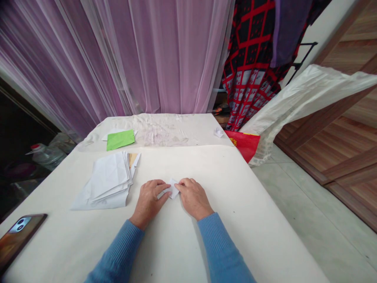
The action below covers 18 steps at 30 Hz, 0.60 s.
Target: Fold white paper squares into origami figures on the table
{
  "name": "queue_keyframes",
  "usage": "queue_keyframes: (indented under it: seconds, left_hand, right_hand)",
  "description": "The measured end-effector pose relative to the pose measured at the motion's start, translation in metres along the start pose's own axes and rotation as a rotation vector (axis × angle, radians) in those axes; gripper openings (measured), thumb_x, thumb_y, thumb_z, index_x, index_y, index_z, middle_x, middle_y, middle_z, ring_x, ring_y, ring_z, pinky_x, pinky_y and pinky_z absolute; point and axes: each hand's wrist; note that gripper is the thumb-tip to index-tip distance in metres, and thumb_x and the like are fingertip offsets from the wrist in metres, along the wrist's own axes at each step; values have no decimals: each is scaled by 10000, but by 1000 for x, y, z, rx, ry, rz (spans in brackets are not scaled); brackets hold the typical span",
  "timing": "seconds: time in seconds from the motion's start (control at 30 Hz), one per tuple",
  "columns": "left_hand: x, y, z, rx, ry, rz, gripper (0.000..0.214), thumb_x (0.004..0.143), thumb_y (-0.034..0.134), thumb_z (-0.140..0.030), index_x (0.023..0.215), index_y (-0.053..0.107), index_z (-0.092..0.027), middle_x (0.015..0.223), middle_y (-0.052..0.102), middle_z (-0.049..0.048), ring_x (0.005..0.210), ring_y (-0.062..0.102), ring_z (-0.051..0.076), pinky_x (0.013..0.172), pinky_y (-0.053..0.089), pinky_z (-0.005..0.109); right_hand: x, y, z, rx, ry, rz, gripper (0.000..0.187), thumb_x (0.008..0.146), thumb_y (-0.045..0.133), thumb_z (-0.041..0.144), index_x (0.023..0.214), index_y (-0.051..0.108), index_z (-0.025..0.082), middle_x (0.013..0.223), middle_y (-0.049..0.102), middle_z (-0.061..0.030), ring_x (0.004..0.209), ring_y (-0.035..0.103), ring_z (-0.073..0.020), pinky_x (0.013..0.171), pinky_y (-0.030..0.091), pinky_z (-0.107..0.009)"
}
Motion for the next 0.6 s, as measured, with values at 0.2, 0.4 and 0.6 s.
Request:
queue_keyframes:
  seconds: [0.2, 0.4, 0.6]
  left_hand:
    - [0, -1, -4, 30, 8, 33, 250, 797, 704, -342, 1040, 704, -286, 1033, 672, 54, 975, 579, 227, 864, 409, 404]
    - [0, -1, -4, 45, 8, 39, 256, 800, 698, -339, 1051, 695, -292, 1040, 667, 49, 984, 575, 230, 865, 403, 399]
    - [0, -1, -4, 37, 2, 44, 254, 801, 698, -324, 1053, 691, -295, 1042, 669, 44, 987, 578, 233, 863, 396, 402]
  right_hand:
    - [0, 0, 1, -5, 8, -2, 325, 816, 539, 63, 1010, 705, 264, 995, 645, -36, 906, 558, -178, 787, 449, -282]
    - [-1, 0, 0, 29, 31, 23, 331, 808, 520, 51, 993, 708, 251, 1016, 638, -36, 928, 552, -180, 820, 450, -287]
    - [0, 3, -4, 104, 55, 11, 234, 863, 573, 189, 1054, 703, 228, 1015, 644, -47, 946, 575, -188, 864, 466, -315]
Point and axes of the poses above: each hand's wrist, its own x-axis towards the middle knuckle, its own y-axis out of the palm, z = x × y
